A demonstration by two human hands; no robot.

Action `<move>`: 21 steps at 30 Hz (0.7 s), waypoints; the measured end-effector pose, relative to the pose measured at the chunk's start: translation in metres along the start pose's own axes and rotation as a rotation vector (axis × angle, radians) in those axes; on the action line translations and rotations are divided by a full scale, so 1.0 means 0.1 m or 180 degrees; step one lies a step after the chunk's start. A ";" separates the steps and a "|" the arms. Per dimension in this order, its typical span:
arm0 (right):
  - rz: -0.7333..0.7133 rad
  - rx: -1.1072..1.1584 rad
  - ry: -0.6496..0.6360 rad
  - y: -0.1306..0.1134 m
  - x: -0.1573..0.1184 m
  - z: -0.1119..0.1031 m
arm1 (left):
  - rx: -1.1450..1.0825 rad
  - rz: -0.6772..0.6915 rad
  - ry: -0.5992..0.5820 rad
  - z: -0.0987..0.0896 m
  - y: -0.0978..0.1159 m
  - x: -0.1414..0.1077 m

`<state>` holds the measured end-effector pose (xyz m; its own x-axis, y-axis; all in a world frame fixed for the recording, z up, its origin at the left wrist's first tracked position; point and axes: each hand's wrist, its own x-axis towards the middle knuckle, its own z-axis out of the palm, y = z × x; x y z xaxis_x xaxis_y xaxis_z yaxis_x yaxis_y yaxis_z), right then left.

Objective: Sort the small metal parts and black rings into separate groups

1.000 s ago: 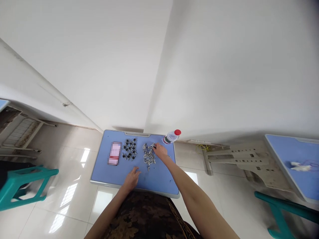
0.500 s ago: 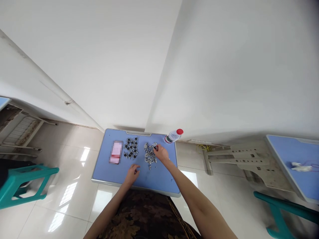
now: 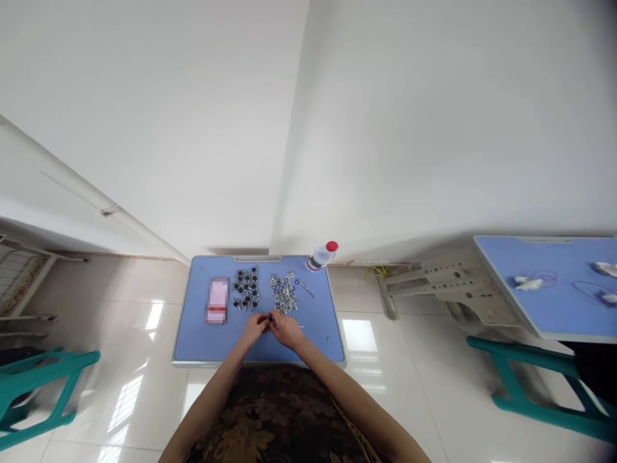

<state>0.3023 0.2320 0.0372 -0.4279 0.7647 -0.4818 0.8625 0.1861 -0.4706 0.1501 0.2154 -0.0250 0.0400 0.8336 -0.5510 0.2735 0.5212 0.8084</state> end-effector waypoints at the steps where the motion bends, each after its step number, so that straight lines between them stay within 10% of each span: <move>1: 0.0022 0.0055 0.0022 0.02 0.00 0.01 | 0.0021 -0.0049 0.0030 -0.02 -0.02 -0.01; 12: 0.1496 0.0400 0.0796 0.72 0.09 -0.39 | 0.0388 -0.0352 0.0969 -0.25 -0.14 -0.17; 21: 0.1791 0.0031 0.0426 0.90 0.34 -0.69 | 0.0847 -0.0684 0.1207 -0.24 -0.12 -0.19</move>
<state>0.3843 0.3181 0.0294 0.1342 0.8158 -0.5625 0.9446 -0.2769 -0.1761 0.1228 0.1982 -0.0190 -0.3820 0.7463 -0.5451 0.4746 0.6645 0.5772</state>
